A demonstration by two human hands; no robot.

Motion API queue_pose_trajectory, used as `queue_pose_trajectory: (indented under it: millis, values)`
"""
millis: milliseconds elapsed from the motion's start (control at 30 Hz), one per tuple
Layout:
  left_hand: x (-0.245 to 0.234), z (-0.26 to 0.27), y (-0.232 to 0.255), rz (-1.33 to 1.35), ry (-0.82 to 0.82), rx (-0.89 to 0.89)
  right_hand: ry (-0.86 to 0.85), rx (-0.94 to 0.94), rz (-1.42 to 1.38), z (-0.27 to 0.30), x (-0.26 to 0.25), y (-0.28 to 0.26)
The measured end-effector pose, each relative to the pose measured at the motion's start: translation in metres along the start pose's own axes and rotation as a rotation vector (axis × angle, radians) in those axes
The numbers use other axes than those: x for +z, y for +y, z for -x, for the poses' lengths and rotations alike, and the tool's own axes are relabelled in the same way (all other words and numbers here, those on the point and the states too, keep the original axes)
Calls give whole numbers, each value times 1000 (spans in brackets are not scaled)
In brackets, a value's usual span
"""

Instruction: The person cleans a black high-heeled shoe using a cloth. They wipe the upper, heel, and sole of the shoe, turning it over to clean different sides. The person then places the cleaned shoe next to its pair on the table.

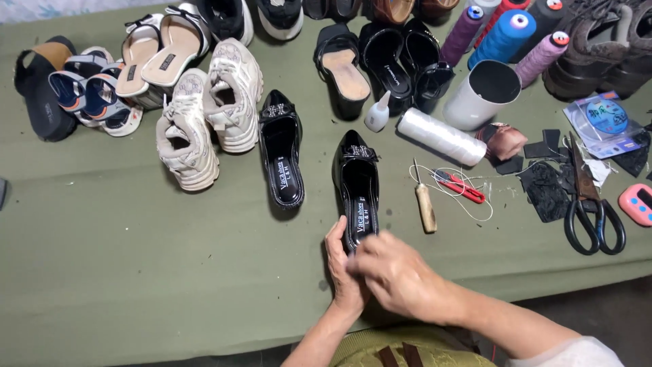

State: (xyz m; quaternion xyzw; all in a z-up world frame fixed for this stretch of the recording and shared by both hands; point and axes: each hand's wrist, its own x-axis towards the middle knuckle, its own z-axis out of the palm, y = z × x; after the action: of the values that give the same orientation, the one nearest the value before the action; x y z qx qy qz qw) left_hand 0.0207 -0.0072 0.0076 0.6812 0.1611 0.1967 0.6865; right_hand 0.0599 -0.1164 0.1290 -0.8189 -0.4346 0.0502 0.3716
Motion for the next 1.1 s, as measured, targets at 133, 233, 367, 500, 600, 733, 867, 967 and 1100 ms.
queue_pose_trajectory:
  millis: [133, 233, 367, 500, 600, 733, 867, 967, 1100]
  values:
    - [-1, 0, -3, -249, -9, 252, 117, -37, 16, 9, -4, 32]
    - [3, -3, -4, -321, 33, 305, 215, 277, 140, 1, 6, 68]
    - [-2, -1, -6, -312, 8, 271, 182, 112, -49, 18, 8, 38]
    - [-2, -3, 3, -332, 0, 120, 259, 115, -290, 27, -7, 35]
    - [-9, -5, 14, -300, -112, 99, 490, 333, -246, 13, -1, 75]
    - [-23, -10, 9, 125, -260, -58, 584, 447, -201, 16, 43, 88]
    - [-25, -21, 24, 250, -197, -294, 549, 483, -562, 35, 58, 54]
    - [-21, -31, 51, 636, -91, -536, 521, 265, -526, 31, 31, 37]
    - [-15, -38, 97, 955, 62, -791, 586, 188, -133, 11, 10, 43]
